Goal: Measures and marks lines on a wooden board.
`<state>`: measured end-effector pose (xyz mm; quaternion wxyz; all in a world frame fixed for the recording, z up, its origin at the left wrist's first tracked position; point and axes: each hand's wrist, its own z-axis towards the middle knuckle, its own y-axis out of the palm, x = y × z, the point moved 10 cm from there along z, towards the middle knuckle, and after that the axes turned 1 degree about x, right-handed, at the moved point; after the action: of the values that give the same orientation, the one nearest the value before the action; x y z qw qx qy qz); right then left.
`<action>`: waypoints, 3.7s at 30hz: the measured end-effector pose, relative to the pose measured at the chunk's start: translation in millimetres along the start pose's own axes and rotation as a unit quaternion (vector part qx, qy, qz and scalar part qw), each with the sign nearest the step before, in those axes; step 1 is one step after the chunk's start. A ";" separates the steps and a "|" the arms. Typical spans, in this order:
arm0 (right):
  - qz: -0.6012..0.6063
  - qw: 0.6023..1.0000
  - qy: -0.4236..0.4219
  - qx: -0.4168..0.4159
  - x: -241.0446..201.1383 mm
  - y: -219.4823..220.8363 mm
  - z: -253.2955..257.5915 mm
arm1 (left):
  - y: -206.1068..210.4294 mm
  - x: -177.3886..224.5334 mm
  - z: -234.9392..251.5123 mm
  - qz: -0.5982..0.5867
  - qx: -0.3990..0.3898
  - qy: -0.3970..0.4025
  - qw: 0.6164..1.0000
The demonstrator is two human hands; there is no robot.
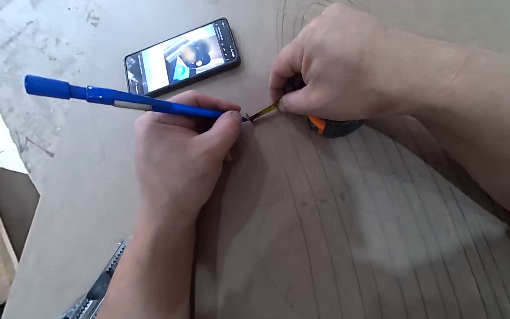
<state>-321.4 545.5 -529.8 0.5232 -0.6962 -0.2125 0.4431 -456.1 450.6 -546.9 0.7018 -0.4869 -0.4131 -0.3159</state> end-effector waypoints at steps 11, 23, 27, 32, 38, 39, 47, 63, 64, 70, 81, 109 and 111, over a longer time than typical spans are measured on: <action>0.025 1.000 0.003 -0.005 2.5 1.2 -0.3 | -0.1 -1.6 1.7 0.012 0.012 -0.006 1.000; 0.026 1.000 0.008 0.000 3.4 1.3 -0.3 | 0.0 -3.9 4.5 0.020 0.016 -0.028 0.999; 0.024 1.000 0.014 0.000 3.4 1.0 -0.5 | 0.6 -4.1 4.6 0.022 0.016 -0.032 0.999; 0.030 0.999 0.015 -0.004 3.6 1.8 -0.2 | 2.0 -2.0 4.1 0.034 0.019 -0.023 0.999; 0.022 1.000 0.011 0.006 2.4 -0.3 0.1 | 0.1 0.1 4.7 0.043 0.024 -0.018 0.999; 0.017 1.000 0.011 0.010 2.0 -1.2 0.3 | -0.4 0.2 5.0 0.043 0.025 -0.018 0.999; 0.017 1.000 -0.004 0.018 1.0 0.5 -2.4 | -0.9 4.8 -2.7 0.088 0.036 -0.034 0.995; 0.031 0.999 -0.002 0.020 7.8 6.5 -1.4 | -0.9 1.1 -3.7 0.075 0.028 -0.054 0.995; 0.031 0.999 -0.001 0.020 7.7 6.1 -1.6 | -0.7 0.9 -3.7 0.074 0.027 -0.054 0.995; 0.030 0.999 -0.008 0.026 7.2 5.7 -2.1 | -1.6 1.3 -3.9 0.075 0.030 -0.056 0.995; 0.023 1.000 -0.002 0.013 6.6 5.7 -1.3 | -0.5 -1.6 -2.9 0.068 0.022 -0.055 0.996; 0.021 0.999 0.025 -0.019 2.2 2.6 -0.6 | 5.7 -1.4 1.2 0.074 -0.015 -0.053 0.996; 0.025 0.999 0.025 -0.017 2.4 2.8 -0.3 | 5.8 -0.2 1.2 0.092 -0.013 -0.053 0.994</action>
<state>-320.4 546.2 -533.4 0.5053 -0.7207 -0.1896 0.4351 -451.6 453.7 -549.3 0.6986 -0.5482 -0.3985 -0.2293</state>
